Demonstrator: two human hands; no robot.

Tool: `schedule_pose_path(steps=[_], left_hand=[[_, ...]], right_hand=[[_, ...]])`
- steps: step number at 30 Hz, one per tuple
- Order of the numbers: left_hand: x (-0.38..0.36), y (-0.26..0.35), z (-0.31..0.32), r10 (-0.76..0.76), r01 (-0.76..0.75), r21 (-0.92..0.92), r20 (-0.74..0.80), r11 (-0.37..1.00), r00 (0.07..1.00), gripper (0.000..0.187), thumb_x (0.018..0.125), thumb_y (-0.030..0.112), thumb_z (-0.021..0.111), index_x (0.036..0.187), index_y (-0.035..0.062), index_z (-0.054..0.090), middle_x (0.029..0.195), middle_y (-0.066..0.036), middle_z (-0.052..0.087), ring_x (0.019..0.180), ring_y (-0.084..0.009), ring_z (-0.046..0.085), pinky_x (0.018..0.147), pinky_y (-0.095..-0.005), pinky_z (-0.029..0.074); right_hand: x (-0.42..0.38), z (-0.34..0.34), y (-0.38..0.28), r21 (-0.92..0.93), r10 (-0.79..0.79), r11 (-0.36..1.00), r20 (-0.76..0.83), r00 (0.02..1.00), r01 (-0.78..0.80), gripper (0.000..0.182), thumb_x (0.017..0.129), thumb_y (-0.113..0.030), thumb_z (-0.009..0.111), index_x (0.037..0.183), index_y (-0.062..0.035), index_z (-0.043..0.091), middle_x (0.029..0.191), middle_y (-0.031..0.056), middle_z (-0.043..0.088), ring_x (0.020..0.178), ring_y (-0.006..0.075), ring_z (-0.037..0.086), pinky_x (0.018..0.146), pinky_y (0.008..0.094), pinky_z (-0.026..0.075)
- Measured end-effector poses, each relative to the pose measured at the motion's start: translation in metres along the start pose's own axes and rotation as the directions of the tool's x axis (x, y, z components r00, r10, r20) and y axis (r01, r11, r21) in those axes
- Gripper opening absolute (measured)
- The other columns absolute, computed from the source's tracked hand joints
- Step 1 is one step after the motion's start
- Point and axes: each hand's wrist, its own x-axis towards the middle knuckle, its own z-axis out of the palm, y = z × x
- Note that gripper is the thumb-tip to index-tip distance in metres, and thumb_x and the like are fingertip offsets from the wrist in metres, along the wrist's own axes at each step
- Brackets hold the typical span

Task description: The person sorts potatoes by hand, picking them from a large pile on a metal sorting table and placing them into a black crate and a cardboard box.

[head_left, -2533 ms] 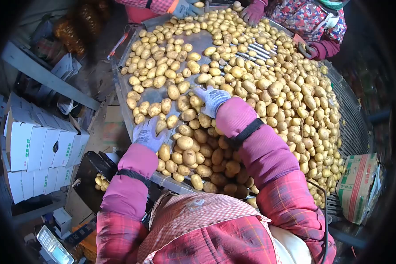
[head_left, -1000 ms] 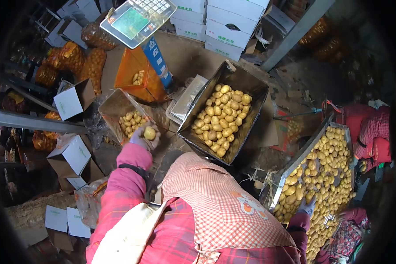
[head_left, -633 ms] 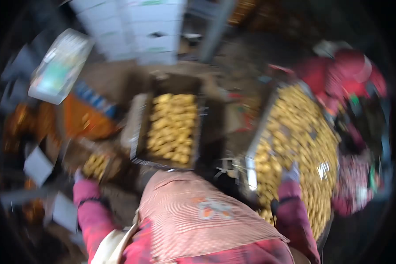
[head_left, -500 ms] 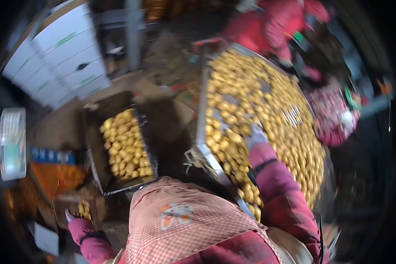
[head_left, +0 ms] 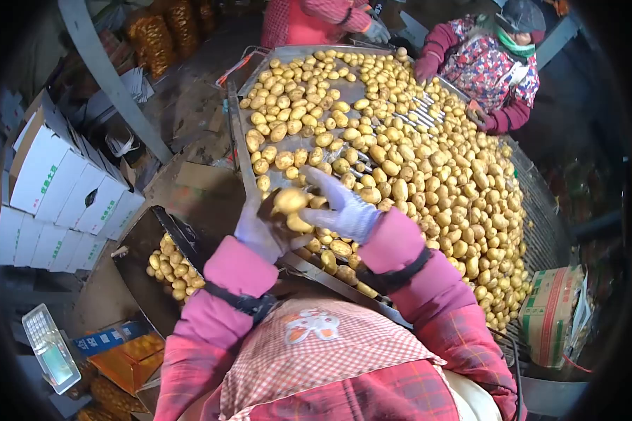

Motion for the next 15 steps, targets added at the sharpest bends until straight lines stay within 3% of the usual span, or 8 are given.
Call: schedule_pose_path(steps=[1,3,5,7,10,11,13,15], left_hand=[[0.010,-0.010,-0.005,0.031,-0.022,-0.117,0.073,0.993,0.997,0.049,0.091,0.051,0.046,0.122,0.0141,0.051,0.113,-0.009,0.059,0.104,-0.0322,0.057,0.078,-0.0574,0.050],[0.024,-0.007,-0.020,-0.047,0.045,-0.136,-0.010,0.990,0.999,0.044,0.091,0.050,0.045,0.110,0.0122,0.057,0.108,-0.010,0.062,0.098,-0.0330,0.060,0.076,-0.0565,0.051],[0.023,-0.004,-0.013,-0.046,0.039,-0.089,-0.075,0.995,0.996,0.045,0.090,0.051,0.046,0.110,0.0121,0.058,0.105,-0.010,0.063,0.094,-0.0331,0.062,0.076,-0.0562,0.052],[0.030,-0.007,-0.014,-0.069,0.061,-0.179,-0.040,0.982,0.997,0.046,0.089,0.051,0.048,0.110,0.0120,0.059,0.109,-0.011,0.061,0.100,-0.0340,0.060,0.080,-0.0578,0.050],[0.039,-0.011,-0.017,-0.018,0.014,-0.224,-0.014,0.974,1.000,0.051,0.089,0.053,0.050,0.116,0.0108,0.055,0.117,-0.013,0.057,0.111,-0.0371,0.054,0.090,-0.0613,0.045],[0.039,-0.011,-0.015,-0.010,0.001,-0.231,-0.039,0.973,0.999,0.051,0.089,0.053,0.050,0.116,0.0108,0.055,0.117,-0.013,0.057,0.111,-0.0371,0.054,0.090,-0.0613,0.045],[0.036,-0.012,-0.010,0.055,-0.058,-0.169,-0.027,0.984,0.998,0.054,0.089,0.055,0.048,0.119,0.0096,0.053,0.117,-0.013,0.057,0.112,-0.0380,0.054,0.090,-0.0612,0.045],[0.034,-0.007,-0.006,0.029,-0.028,-0.246,0.001,0.969,1.000,0.051,0.093,0.048,0.047,0.120,0.0051,0.051,0.122,-0.018,0.057,0.114,-0.0381,0.054,0.089,-0.0553,0.048]], right_hand=[[-0.009,-0.013,-0.004,0.224,0.014,0.975,-0.060,0.998,0.000,0.070,0.083,-0.030,0.069,0.139,-0.0014,0.038,0.131,0.0229,0.050,0.124,0.0329,0.048,0.100,0.0398,0.041],[-0.023,-0.046,0.041,0.122,0.187,0.978,-0.157,0.970,-0.169,0.063,0.084,-0.034,0.065,0.136,-0.0051,0.044,0.126,0.0237,0.053,0.119,0.0361,0.051,0.098,0.0419,0.043],[-0.038,-0.073,0.058,-0.331,0.325,0.876,-0.128,0.937,-0.350,0.053,0.085,-0.035,0.062,0.130,-0.0109,0.051,0.120,0.0203,0.056,0.112,0.0369,0.054,0.094,0.0442,0.045],[-0.030,-0.082,0.069,-0.525,0.345,0.799,0.002,0.939,-0.293,0.042,0.085,-0.033,0.061,0.123,-0.0174,0.056,0.115,0.0138,0.058,0.106,0.0342,0.057,0.087,0.0438,0.047],[0.014,-0.073,0.093,-0.543,0.294,0.784,-0.099,0.951,-0.299,0.040,0.086,-0.037,0.056,0.121,-0.0175,0.055,0.117,0.0147,0.058,0.105,0.0339,0.058,0.087,0.0437,0.047],[0.033,-0.068,0.092,-0.538,0.398,0.764,-0.040,0.917,-0.355,0.042,0.087,-0.038,0.055,0.124,-0.0173,0.053,0.117,0.0151,0.059,0.106,0.0336,0.058,0.089,0.0439,0.047],[0.056,-0.043,0.132,-0.550,0.444,0.779,0.142,0.885,-0.302,0.048,0.083,-0.036,0.062,0.128,-0.0200,0.051,0.122,0.0177,0.053,0.110,0.0381,0.054,0.092,0.0455,0.046],[0.065,-0.026,0.124,-0.607,0.491,0.712,0.071,0.868,-0.353,0.051,0.080,-0.032,0.065,0.128,-0.0218,0.051,0.126,0.0207,0.050,0.110,0.0398,0.055,0.093,0.0452,0.046]])
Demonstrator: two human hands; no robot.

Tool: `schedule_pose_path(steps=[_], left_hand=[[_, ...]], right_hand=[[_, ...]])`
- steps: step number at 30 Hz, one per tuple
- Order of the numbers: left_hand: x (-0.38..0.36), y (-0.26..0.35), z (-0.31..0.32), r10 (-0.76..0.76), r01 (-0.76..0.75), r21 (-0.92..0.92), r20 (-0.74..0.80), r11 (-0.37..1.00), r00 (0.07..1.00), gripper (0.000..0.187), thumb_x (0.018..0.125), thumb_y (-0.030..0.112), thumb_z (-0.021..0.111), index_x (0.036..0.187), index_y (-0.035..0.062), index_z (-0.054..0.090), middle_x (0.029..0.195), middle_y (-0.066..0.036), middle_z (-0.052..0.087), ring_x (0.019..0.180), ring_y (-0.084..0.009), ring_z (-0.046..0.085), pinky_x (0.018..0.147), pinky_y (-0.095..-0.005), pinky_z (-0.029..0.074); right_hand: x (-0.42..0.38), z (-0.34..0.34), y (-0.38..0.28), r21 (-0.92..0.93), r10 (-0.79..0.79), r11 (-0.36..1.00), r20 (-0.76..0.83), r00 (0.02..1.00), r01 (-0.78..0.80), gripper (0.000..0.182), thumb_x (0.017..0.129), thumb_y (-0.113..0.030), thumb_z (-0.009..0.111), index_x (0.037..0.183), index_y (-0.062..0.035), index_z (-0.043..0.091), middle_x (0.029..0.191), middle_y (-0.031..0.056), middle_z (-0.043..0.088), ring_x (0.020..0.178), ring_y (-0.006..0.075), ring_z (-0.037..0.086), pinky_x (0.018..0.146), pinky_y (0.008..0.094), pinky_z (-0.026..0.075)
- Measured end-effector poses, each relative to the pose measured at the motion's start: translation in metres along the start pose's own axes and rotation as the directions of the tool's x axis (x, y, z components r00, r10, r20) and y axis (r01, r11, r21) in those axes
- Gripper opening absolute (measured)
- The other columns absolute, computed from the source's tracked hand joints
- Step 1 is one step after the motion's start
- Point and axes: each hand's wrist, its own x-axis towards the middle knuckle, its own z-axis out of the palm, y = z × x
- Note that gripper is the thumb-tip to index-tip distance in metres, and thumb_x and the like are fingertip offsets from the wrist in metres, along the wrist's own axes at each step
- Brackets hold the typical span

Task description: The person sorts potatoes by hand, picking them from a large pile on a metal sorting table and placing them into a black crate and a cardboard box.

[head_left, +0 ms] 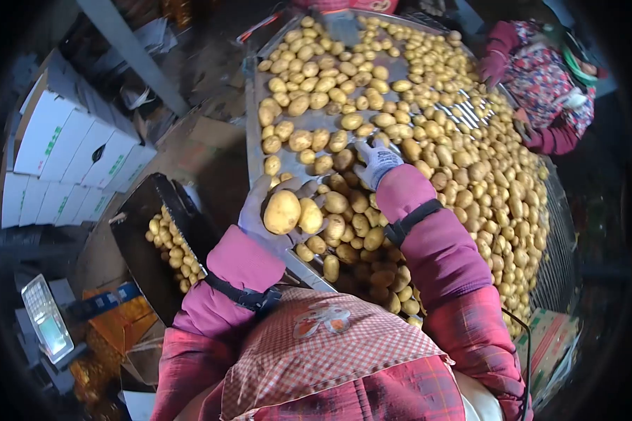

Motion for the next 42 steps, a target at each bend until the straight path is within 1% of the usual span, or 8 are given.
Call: schedule_pose_path(steps=[6,11,16,20,30,34,39,42], left_hand=[[-0.012,-0.013,0.000,0.219,-0.234,0.294,0.082,0.927,0.972,0.052,0.091,0.052,0.046,0.121,0.0095,0.053,0.122,-0.015,0.057,0.117,-0.0358,0.052,0.091,-0.0604,0.044],[-0.009,-0.003,-0.033,-0.016,0.015,-0.016,-0.093,1.000,0.996,0.054,0.088,0.056,0.047,0.121,0.0133,0.056,0.117,-0.011,0.059,0.113,-0.0323,0.054,0.090,-0.0558,0.046],[0.002,-0.006,-0.035,-0.050,0.050,0.049,0.010,0.998,0.999,0.056,0.088,0.057,0.046,0.120,0.0125,0.055,0.113,-0.010,0.060,0.108,-0.0310,0.056,0.092,-0.0558,0.045],[0.014,-0.013,-0.038,0.062,-0.066,0.075,0.063,0.995,0.996,0.044,0.096,0.044,0.041,0.123,0.0105,0.051,0.116,-0.008,0.058,0.103,-0.0286,0.059,0.086,-0.0498,0.050],[0.006,-0.018,-0.042,0.246,-0.293,0.556,0.160,0.778,0.956,0.043,0.099,0.040,0.038,0.120,0.0054,0.054,0.105,-0.011,0.064,0.091,-0.0209,0.065,0.074,-0.0313,0.054],[-0.017,-0.007,-0.012,0.196,-0.209,0.660,0.095,0.721,0.976,0.044,0.099,0.041,0.036,0.115,0.0046,0.055,0.085,-0.008,0.064,0.071,-0.0160,0.061,0.059,-0.0265,0.050],[-0.012,0.003,-0.035,0.084,-0.110,0.530,0.072,0.841,0.994,0.046,0.098,0.045,0.038,0.118,0.0070,0.055,0.084,-0.007,0.064,0.058,-0.0149,0.057,0.048,-0.0251,0.044],[-0.019,0.006,-0.043,0.046,-0.059,0.484,0.039,0.873,0.998,0.048,0.098,0.046,0.039,0.126,0.0094,0.052,0.086,-0.008,0.065,0.047,-0.0160,0.052,0.040,-0.0259,0.039]], right_hand=[[0.032,0.010,0.039,0.379,-0.061,0.925,0.052,0.997,0.037,0.039,0.080,-0.030,0.066,0.115,-0.0131,0.060,0.106,0.0159,0.064,0.097,0.0335,0.063,0.083,0.0428,0.051],[-0.033,-0.036,0.066,0.990,0.121,0.055,0.120,0.985,-0.127,0.020,0.084,-0.023,0.064,0.101,-0.0126,0.063,0.093,0.0037,0.065,0.084,0.0175,0.064,0.070,0.0370,0.056],[-0.076,-0.018,0.002,0.473,-0.289,0.833,-0.068,0.955,0.286,0.043,0.083,-0.026,0.064,0.120,-0.0074,0.057,0.106,0.0137,0.062,0.094,0.0301,0.064,0.079,0.0362,0.051],[-0.110,-0.005,-0.072,0.336,-0.547,0.740,-0.205,0.811,0.584,0.067,0.078,-0.029,0.068,0.137,-0.0150,0.041,0.114,0.0170,0.053,0.101,0.0361,0.057,0.082,0.0426,0.049],[-0.109,-0.009,-0.082,0.677,-0.386,0.653,-0.087,0.918,0.339,0.070,0.086,-0.031,0.066,0.140,-0.0007,0.035,0.128,0.0189,0.053,0.114,0.0249,0.055,0.094,0.0372,0.046],[-0.115,-0.016,-0.074,0.989,-0.336,0.014,0.142,0.931,-0.146,0.064,0.088,-0.039,0.062,0.139,-0.0071,0.040,0.106,0.0076,0.061,0.083,0.0169,0.062,0.071,0.0283,0.050],[-0.131,-0.020,-0.079,0.980,-0.337,-0.090,0.139,0.931,-0.178,0.063,0.089,-0.037,0.061,0.139,-0.0056,0.040,0.096,0.0034,0.062,0.067,0.0120,0.059,0.060,0.0242,0.048],[-0.132,-0.023,-0.083,0.997,-0.332,-0.023,0.058,0.942,-0.070,0.062,0.088,-0.026,0.063,0.141,-0.0048,0.038,0.125,0.0122,0.055,0.109,0.0191,0.056,0.089,0.0307,0.047]])
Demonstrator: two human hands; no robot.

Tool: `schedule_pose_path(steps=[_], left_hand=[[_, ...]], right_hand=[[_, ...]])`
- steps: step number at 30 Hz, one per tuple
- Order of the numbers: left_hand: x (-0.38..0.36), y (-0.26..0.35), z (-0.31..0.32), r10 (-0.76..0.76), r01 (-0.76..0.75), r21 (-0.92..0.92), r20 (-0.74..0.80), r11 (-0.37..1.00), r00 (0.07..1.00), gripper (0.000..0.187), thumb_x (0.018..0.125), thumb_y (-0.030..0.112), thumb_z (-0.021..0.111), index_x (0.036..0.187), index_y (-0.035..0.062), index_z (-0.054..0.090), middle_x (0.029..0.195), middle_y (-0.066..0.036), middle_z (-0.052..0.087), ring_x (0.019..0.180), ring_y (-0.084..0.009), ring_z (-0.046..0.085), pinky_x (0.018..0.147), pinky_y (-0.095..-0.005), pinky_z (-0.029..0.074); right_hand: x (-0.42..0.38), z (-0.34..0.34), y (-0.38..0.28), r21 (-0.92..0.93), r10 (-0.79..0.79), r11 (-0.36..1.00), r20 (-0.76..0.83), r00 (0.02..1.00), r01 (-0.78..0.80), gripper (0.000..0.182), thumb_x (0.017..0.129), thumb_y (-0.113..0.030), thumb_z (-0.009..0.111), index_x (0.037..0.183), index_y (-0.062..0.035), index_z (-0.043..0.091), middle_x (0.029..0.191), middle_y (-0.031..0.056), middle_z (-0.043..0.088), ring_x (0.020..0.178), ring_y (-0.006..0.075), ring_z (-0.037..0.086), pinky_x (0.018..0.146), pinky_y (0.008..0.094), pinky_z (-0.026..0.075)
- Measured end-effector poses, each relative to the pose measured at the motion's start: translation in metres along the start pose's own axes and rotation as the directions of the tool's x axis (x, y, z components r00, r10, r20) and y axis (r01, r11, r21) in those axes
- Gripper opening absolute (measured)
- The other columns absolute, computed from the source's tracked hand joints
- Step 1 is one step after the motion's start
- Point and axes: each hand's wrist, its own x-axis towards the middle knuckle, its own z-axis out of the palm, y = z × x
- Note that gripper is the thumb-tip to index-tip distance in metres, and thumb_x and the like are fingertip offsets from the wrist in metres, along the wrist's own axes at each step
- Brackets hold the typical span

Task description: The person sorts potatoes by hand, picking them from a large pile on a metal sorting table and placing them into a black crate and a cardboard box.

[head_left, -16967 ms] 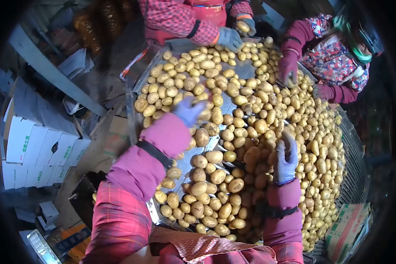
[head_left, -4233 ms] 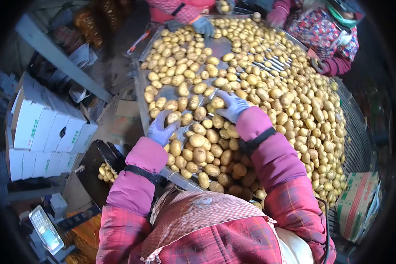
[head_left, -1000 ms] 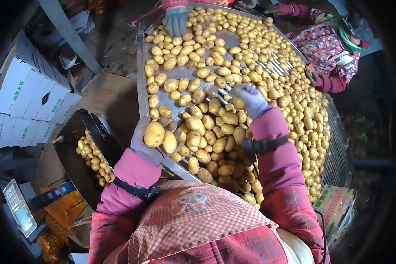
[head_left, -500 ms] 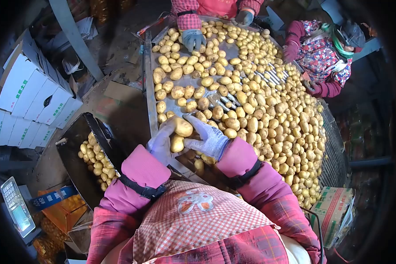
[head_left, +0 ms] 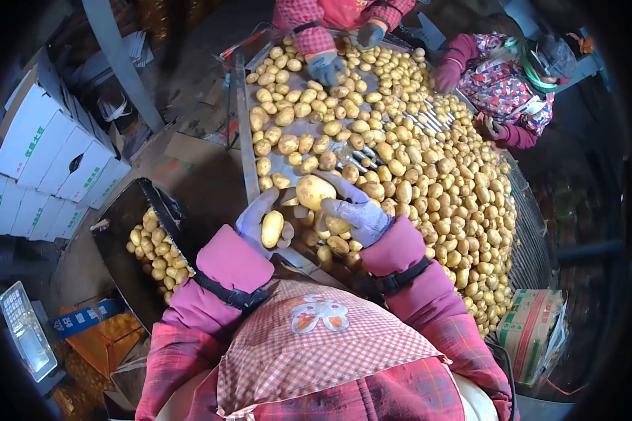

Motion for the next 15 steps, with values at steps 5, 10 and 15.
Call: schedule_pose_path(steps=[5,10,15], left_hand=[[-0.021,-0.001,0.006,0.099,-0.099,0.024,0.030,0.995,0.995,0.058,0.094,0.056,0.039,0.126,0.0078,0.049,0.085,-0.011,0.063,0.044,-0.0169,0.049,0.039,-0.0270,0.035],[-0.039,0.011,-0.007,0.215,-0.219,0.037,0.103,0.975,0.971,0.058,0.097,0.053,0.031,0.128,0.0056,0.045,0.077,-0.013,0.060,0.049,-0.0174,0.052,0.044,-0.0269,0.039],[-0.051,0.017,-0.025,0.142,-0.151,0.094,0.099,0.984,0.985,0.074,0.093,0.066,0.024,0.132,0.0088,0.048,0.087,-0.013,0.065,0.056,-0.0155,0.056,0.049,-0.0258,0.043]], right_hand=[[0.009,0.013,-0.003,-0.645,-0.177,0.749,0.031,0.984,0.155,0.062,0.085,-0.014,0.065,0.140,-0.0043,0.039,0.134,0.0174,0.048,0.128,0.0259,0.043,0.105,0.0359,0.037],[0.016,0.040,0.006,-0.611,-0.273,0.738,0.120,0.955,0.287,0.061,0.084,-0.012,0.065,0.138,-0.0027,0.040,0.132,0.0193,0.049,0.127,0.0283,0.045,0.105,0.0365,0.037],[0.022,0.058,0.011,-0.610,-0.180,0.758,0.143,0.973,0.230,0.064,0.081,-0.009,0.067,0.138,-0.0006,0.039,0.131,0.0198,0.050,0.127,0.0284,0.045,0.105,0.0370,0.036]])
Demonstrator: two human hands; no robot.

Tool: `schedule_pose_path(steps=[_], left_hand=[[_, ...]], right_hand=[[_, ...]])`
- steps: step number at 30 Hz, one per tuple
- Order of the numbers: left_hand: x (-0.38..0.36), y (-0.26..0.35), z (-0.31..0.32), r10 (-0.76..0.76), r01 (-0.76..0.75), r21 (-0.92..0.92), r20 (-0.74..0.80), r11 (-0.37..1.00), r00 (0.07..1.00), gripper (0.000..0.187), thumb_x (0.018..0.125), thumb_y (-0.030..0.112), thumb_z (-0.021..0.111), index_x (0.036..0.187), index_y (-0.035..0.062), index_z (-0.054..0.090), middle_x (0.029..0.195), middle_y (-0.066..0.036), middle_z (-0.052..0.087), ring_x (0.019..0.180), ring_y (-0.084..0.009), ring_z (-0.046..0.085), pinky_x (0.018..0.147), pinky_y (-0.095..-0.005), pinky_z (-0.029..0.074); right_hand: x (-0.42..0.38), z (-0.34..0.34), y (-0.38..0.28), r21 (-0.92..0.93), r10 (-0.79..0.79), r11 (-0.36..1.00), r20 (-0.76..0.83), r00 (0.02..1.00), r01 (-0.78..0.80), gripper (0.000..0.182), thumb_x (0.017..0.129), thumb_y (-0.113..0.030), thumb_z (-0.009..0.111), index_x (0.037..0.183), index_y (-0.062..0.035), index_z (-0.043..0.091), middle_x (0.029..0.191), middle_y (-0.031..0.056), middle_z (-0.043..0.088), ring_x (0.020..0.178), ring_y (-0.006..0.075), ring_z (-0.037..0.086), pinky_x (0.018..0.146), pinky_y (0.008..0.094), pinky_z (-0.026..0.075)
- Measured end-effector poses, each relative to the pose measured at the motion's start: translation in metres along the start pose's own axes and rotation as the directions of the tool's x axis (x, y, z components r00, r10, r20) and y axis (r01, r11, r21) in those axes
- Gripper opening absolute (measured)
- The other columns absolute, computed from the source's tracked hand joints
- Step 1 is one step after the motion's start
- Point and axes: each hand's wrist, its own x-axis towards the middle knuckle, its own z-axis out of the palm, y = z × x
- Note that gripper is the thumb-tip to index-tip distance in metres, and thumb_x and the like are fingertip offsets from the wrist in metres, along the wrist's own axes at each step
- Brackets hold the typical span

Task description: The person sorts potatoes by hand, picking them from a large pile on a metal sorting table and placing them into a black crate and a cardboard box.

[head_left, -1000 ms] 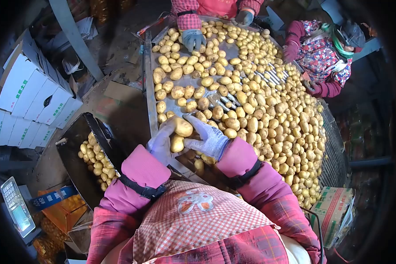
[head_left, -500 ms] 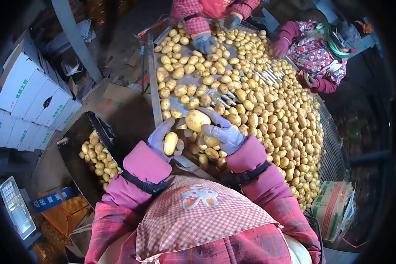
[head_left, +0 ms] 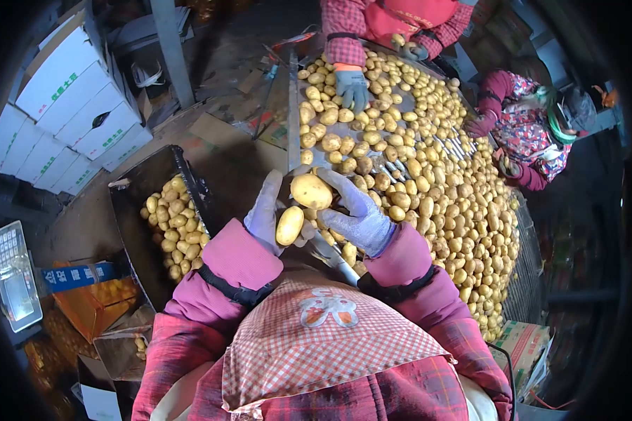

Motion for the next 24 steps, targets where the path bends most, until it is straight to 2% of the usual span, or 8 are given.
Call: schedule_pose_path(steps=[3,6,9,10,11,13,21,24], left_hand=[[-0.016,0.019,0.011,0.023,-0.034,-0.134,-0.079,0.990,0.997,0.078,0.089,0.071,0.024,0.131,0.0113,0.050,0.094,-0.011,0.067,0.061,-0.0165,0.059,0.050,-0.0265,0.045],[-0.028,0.025,-0.004,0.039,-0.013,-0.348,0.070,0.937,0.997,0.075,0.088,0.073,0.028,0.132,0.0163,0.050,0.109,-0.009,0.066,0.078,-0.0187,0.067,0.056,-0.0271,0.051],[-0.044,0.028,-0.016,0.035,-0.065,-0.403,-0.081,0.913,0.996,0.072,0.088,0.071,0.033,0.133,0.0173,0.050,0.114,-0.008,0.065,0.080,-0.0197,0.068,0.056,-0.0266,0.052],[-0.047,0.028,-0.023,0.044,-0.071,-0.501,-0.067,0.862,0.997,0.056,0.094,0.057,0.042,0.135,0.0198,0.046,0.118,-0.014,0.061,0.072,-0.0230,0.063,0.053,-0.0298,0.051],[-0.048,0.021,-0.036,0.054,-0.090,-0.505,-0.086,0.858,0.995,0.056,0.094,0.057,0.042,0.135,0.0198,0.046,0.118,-0.014,0.061,0.072,-0.0230,0.063,0.053,-0.0298,0.051],[-0.051,0.011,-0.061,0.172,-0.163,-0.477,-0.025,0.864,0.985,0.051,0.094,0.052,0.046,0.133,0.0182,0.047,0.119,-0.015,0.061,0.067,-0.0200,0.060,0.051,-0.0277,0.048],[-0.101,-0.006,-0.111,0.311,-0.422,-0.328,-0.340,0.845,0.888,0.063,0.084,0.036,0.068,0.137,0.0188,0.040,0.113,-0.009,0.059,0.074,-0.0200,0.062,0.060,-0.0311,0.052],[-0.104,-0.009,-0.137,0.398,-0.563,-0.237,-0.499,0.792,0.770,0.066,0.080,0.020,0.068,0.138,0.0147,0.037,0.113,-0.010,0.057,0.084,-0.0262,0.062,0.072,-0.0366,0.054]], right_hand=[[0.007,0.007,-0.005,0.025,-0.074,0.997,0.047,0.996,0.073,0.059,0.085,-0.009,0.065,0.138,-0.0020,0.040,0.128,0.0156,0.052,0.122,0.0232,0.048,0.102,0.0347,0.039],[0.008,0.014,-0.028,0.225,0.065,0.971,0.066,0.996,-0.078,0.052,0.089,-0.013,0.062,0.136,-0.0034,0.042,0.121,0.0091,0.055,0.112,0.0159,0.052,0.094,0.0312,0.043],[0.011,0.008,0.007,0.070,0.078,0.994,0.099,0.992,-0.085,0.044,0.091,-0.014,0.059,0.132,-0.0017,0.047,0.115,0.0055,0.058,0.104,0.0131,0.055,0.091,0.0292,0.044],[0.010,0.008,0.010,0.074,0.064,0.995,0.116,0.991,-0.073,0.040,0.092,-0.013,0.057,0.129,-0.0009,0.050,0.111,0.0048,0.059,0.101,0.0123,0.055,0.091,0.0281,0.044],[0.006,0.011,0.006,0.138,0.201,0.966,0.114,0.973,-0.216,0.039,0.092,-0.013,0.057,0.129,-0.0011,0.051,0.110,0.0052,0.060,0.103,0.0129,0.055,0.091,0.0282,0.044],[0.004,0.014,0.017,0.108,0.175,0.975,0.148,0.973,-0.192,0.039,0.092,-0.012,0.056,0.129,-0.0012,0.051,0.111,0.0059,0.061,0.105,0.0135,0.055,0.092,0.0281,0.044],[0.004,0.019,0.011,0.132,0.298,0.935,0.211,0.931,-0.330,0.036,0.092,-0.010,0.053,0.127,-0.0015,0.051,0.110,0.0064,0.062,0.105,0.0137,0.055,0.093,0.0277,0.043],[0.003,0.016,0.029,-0.010,0.141,0.990,0.236,0.962,-0.142,0.033,0.091,-0.007,0.053,0.123,-0.0010,0.054,0.113,0.0093,0.061,0.106,0.0178,0.056,0.093,0.0294,0.043]])
